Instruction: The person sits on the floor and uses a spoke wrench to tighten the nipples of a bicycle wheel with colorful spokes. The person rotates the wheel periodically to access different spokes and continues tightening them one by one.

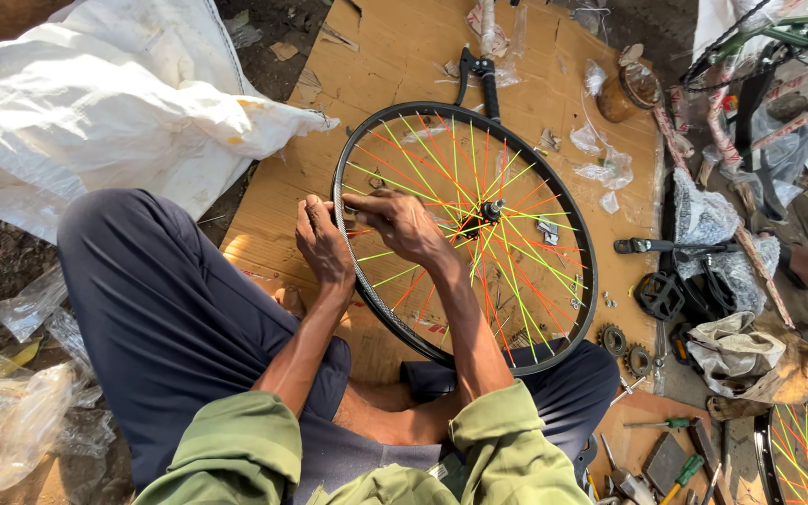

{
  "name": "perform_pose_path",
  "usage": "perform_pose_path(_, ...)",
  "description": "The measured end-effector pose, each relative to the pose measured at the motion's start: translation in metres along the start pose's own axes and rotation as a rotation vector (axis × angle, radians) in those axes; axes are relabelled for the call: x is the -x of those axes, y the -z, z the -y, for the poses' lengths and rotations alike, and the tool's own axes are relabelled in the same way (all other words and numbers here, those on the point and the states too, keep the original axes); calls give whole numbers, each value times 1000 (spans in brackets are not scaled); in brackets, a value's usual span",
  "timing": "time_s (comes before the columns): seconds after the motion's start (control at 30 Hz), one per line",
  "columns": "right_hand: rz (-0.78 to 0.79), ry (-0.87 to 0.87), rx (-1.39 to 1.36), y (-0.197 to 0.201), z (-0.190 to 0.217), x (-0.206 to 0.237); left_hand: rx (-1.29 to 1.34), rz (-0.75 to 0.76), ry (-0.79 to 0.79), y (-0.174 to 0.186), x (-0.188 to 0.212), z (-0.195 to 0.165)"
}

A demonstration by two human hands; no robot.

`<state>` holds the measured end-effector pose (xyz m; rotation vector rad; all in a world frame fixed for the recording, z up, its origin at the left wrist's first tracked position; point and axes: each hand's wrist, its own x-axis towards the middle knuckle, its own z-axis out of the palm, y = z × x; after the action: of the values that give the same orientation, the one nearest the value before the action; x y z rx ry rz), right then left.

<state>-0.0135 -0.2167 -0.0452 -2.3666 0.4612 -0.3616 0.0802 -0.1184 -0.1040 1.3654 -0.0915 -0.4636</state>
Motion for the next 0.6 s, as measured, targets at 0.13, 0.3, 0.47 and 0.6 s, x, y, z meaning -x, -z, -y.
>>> perform_pose_path(0.13, -7, -259, 116, -16, 5, -15, 11, 11, -16, 2, -3, 6)
perform_pose_path(0.3, 100, -242, 76, -7, 3, -15, -21, -19, -12, 2, -2, 3)
perform_pose_path(0.47, -5, -163, -217, -9, -2, -8, -29, -16, -36, 4, 1, -1)
perform_pose_path(0.6, 122, -410, 238, -19, -1, -12, -56, -3, 0, 7, 4, -4)
